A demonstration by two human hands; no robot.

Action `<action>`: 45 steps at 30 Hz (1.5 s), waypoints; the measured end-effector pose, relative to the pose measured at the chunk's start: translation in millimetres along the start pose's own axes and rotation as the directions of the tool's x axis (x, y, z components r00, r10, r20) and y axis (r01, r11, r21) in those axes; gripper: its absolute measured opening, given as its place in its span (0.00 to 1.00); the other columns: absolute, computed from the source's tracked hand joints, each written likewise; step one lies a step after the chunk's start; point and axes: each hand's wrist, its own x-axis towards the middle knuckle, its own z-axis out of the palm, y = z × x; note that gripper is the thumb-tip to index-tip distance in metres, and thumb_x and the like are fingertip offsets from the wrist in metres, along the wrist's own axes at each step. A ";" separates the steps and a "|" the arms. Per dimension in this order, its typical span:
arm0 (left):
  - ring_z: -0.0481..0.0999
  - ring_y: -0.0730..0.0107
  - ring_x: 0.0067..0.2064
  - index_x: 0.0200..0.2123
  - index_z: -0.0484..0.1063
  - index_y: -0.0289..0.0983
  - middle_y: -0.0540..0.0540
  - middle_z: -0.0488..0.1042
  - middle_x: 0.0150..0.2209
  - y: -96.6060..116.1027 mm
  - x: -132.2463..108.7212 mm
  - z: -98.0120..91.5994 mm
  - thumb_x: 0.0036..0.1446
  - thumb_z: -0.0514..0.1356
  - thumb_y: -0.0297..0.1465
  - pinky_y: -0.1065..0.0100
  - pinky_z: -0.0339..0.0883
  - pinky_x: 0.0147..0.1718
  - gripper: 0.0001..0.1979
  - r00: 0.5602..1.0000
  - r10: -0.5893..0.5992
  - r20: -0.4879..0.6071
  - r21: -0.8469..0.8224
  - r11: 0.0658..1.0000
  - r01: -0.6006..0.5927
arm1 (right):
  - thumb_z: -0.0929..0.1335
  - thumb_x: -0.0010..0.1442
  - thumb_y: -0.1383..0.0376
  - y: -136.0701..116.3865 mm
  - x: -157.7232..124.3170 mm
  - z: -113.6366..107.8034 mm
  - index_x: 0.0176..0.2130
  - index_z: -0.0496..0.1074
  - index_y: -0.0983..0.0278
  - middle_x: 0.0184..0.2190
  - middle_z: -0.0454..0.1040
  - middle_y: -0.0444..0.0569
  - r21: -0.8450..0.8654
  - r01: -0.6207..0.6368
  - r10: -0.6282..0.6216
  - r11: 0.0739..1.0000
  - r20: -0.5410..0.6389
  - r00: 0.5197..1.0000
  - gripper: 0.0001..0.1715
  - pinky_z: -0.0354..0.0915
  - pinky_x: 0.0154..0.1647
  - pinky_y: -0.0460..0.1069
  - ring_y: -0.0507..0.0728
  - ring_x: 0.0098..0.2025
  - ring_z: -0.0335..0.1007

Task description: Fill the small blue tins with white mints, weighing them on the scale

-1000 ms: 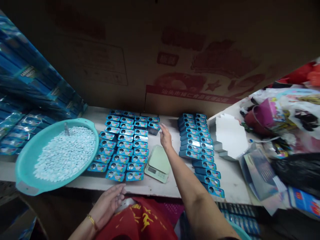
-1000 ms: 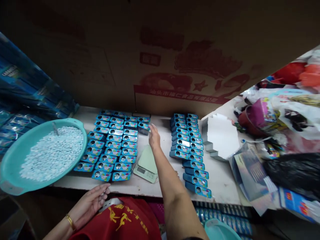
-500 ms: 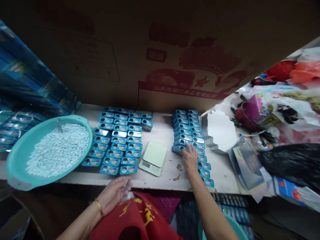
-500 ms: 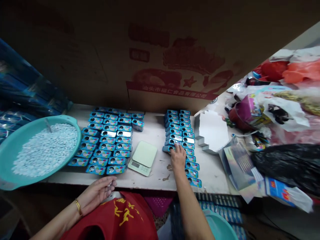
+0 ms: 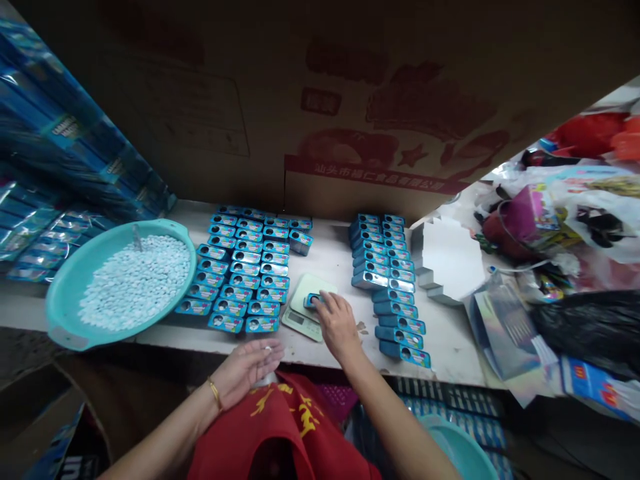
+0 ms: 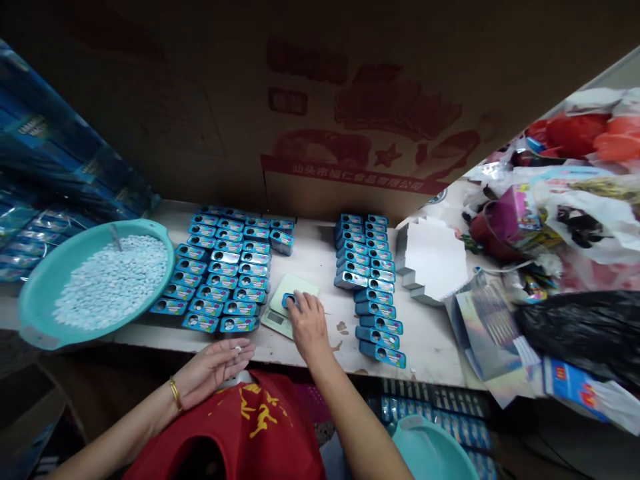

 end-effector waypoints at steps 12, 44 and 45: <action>0.72 0.70 0.37 0.44 0.65 0.36 0.45 0.72 0.34 -13.8 -1.8 0.7 0.46 0.59 0.22 0.65 0.60 0.43 0.19 0.980 -0.049 0.194 -0.021 0.998 0.054 | 0.60 0.56 0.70 -76.9 -44.2 14.1 0.35 0.66 0.66 0.32 0.64 0.48 0.280 0.184 -0.262 0.942 0.272 0.926 0.07 0.60 0.34 0.48 0.54 0.35 0.57; 0.62 0.50 0.49 0.30 0.68 0.29 0.44 0.71 0.35 165.8 21.0 -213.7 0.36 0.63 0.33 0.60 0.54 0.44 0.16 0.498 0.758 -0.422 0.904 0.395 0.165 | 0.61 0.55 0.66 8.9 20.6 -7.6 0.35 0.69 0.63 0.33 0.70 0.48 0.439 -0.198 0.287 0.876 -0.147 0.947 0.09 0.62 0.40 0.48 0.53 0.37 0.66; 0.62 0.51 0.49 0.26 0.67 0.31 0.46 0.71 0.33 165.4 25.0 -214.1 0.36 0.63 0.33 0.63 0.54 0.44 0.13 0.482 0.772 -0.414 0.905 0.406 0.127 | 0.61 0.55 0.66 10.0 17.8 -10.0 0.35 0.69 0.63 0.34 0.70 0.48 0.448 -0.209 0.306 0.869 -0.157 0.939 0.09 0.62 0.40 0.48 0.53 0.38 0.66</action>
